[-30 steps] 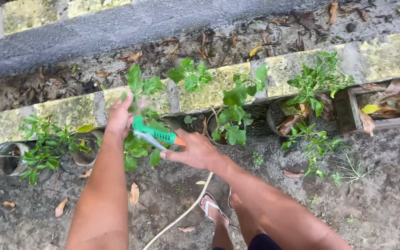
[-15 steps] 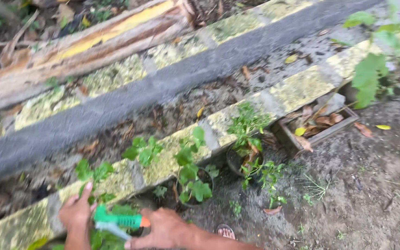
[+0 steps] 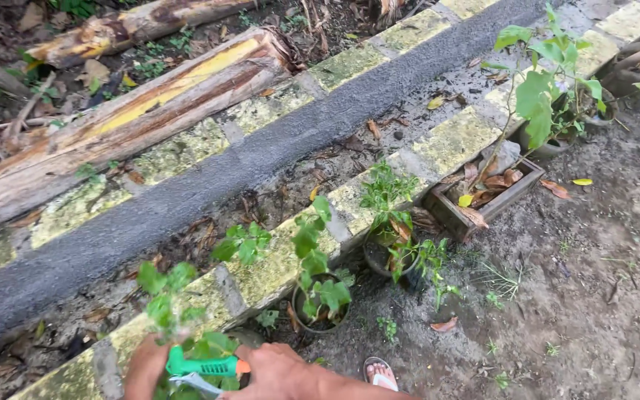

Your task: Using garden shears to prune leaves and stems from various potted plants outdoors.

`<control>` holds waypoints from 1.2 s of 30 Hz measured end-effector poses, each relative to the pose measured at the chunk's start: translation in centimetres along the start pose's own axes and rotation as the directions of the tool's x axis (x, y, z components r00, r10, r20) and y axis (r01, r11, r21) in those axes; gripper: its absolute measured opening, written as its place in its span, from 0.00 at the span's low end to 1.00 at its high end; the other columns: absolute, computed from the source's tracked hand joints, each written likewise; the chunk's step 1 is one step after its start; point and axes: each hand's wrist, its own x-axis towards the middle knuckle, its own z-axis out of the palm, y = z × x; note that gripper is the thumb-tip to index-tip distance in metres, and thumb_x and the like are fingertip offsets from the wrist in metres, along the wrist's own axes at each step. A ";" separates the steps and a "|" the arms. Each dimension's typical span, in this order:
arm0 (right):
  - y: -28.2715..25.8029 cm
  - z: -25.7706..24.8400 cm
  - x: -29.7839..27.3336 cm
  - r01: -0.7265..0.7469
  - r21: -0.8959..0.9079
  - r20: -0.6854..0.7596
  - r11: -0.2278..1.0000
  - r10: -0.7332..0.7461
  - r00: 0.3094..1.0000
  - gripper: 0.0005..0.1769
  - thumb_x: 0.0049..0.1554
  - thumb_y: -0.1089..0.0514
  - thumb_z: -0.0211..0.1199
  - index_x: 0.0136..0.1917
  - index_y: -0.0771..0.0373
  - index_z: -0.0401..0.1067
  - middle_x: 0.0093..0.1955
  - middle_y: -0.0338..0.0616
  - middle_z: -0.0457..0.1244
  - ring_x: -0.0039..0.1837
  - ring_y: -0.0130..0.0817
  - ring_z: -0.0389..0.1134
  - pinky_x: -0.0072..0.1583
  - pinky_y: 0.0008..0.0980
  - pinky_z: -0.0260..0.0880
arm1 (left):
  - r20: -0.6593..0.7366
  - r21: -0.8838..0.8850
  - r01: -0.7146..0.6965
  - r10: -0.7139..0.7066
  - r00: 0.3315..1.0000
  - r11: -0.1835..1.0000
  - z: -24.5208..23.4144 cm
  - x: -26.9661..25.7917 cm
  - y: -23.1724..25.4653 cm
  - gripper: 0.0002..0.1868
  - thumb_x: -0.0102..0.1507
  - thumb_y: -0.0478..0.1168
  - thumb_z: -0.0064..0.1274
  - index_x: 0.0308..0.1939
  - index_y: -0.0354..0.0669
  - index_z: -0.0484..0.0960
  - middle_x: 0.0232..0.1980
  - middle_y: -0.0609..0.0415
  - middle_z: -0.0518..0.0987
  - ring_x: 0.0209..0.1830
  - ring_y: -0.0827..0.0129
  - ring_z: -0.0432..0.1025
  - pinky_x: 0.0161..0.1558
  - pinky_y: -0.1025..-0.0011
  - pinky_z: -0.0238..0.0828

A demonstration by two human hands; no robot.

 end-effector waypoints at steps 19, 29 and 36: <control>-4.8 4.9 -5.7 -0.182 -0.163 0.055 0.970 0.193 0.980 0.62 0.39 0.18 0.62 0.72 0.64 0.61 0.44 0.59 0.69 0.51 0.54 0.74 0.56 0.45 0.73 | 0.078 -0.442 -0.090 0.138 0.987 0.892 -7.9 -12.7 3.2 0.25 0.59 0.53 0.65 0.55 0.45 0.86 0.43 0.52 0.86 0.41 0.66 0.76 0.47 0.65 0.71; -4.3 5.1 -6.0 -0.214 -0.341 -0.020 0.915 0.221 0.975 0.51 0.44 0.21 0.64 0.64 0.63 0.68 0.42 0.58 0.70 0.51 0.55 0.74 0.58 0.51 0.69 | -0.058 -0.737 -0.132 0.132 0.989 0.663 -6.0 -11.5 4.7 0.22 0.61 0.51 0.63 0.51 0.37 0.85 0.42 0.51 0.84 0.37 0.69 0.78 0.42 0.65 0.74; -2.9 4.2 -6.9 -0.291 -0.338 -0.139 0.895 0.258 0.956 0.46 0.44 0.21 0.63 0.57 0.63 0.67 0.35 0.54 0.69 0.43 0.51 0.74 0.50 0.50 0.70 | -0.100 -0.992 -0.080 -0.213 0.972 0.100 -4.9 -13.4 1.2 0.15 0.67 0.53 0.53 0.49 0.47 0.80 0.45 0.54 0.85 0.39 0.73 0.80 0.35 0.73 0.73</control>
